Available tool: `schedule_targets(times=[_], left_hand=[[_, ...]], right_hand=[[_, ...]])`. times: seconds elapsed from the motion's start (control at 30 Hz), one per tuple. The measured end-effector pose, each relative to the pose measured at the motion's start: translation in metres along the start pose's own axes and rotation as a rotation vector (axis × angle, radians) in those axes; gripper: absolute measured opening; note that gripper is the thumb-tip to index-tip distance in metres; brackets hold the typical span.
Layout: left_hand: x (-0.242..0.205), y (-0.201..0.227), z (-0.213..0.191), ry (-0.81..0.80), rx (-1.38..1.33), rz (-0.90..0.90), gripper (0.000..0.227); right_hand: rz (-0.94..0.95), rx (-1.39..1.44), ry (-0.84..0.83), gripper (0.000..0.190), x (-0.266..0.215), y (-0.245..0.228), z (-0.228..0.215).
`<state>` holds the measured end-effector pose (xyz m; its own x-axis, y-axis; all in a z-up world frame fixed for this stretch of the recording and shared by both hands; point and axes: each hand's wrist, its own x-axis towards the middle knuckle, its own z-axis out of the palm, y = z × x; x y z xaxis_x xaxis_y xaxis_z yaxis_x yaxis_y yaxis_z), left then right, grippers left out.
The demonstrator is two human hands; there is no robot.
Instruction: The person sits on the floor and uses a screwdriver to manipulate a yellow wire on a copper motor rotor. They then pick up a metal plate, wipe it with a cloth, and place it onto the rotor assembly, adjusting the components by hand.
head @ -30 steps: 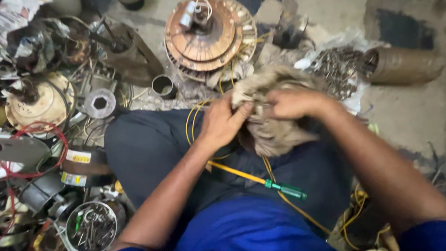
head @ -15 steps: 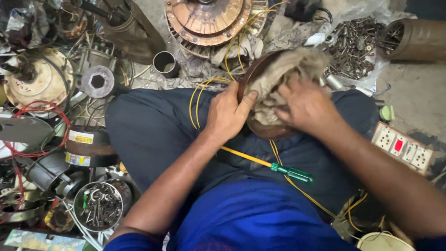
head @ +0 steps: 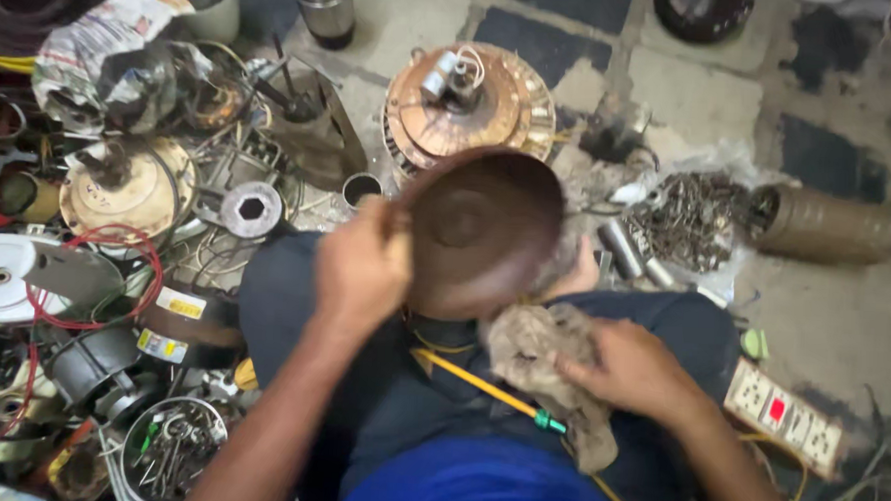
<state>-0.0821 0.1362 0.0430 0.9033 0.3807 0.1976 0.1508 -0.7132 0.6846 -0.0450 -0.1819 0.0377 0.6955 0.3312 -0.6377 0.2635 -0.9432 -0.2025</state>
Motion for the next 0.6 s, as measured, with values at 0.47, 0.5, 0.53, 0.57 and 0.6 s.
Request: schedule_targets(times=[0.47, 0.5, 0.53, 0.57, 0.6], left_hand=[[0.008, -0.112, -0.149, 0.583, -0.057, -0.027, 0.029], [0.004, -0.124, -0.159, 0.574, 0.279, 0.06, 0.022], [0.002, -0.134, -0.164, 0.539, 0.616, 0.147, 0.015], [0.002, -0.141, -0.165, 0.561, 0.19, -0.071, 0.02], [0.002, -0.146, -0.166, 0.56, -0.244, -0.277, 0.025]], right_hand=[[-0.91, -0.259, 0.716, 0.102, 0.191, -0.164, -0.187], [-0.95, -0.365, 0.606, 0.105, 0.2, -0.171, -0.197], [-0.892, -0.505, 0.517, 0.1, 0.208, -0.181, -0.206], [-0.831, -0.645, 0.428, 0.095, 0.216, -0.19, -0.213], [-0.758, -0.78, 0.342, 0.09, 0.223, -0.196, -0.219]])
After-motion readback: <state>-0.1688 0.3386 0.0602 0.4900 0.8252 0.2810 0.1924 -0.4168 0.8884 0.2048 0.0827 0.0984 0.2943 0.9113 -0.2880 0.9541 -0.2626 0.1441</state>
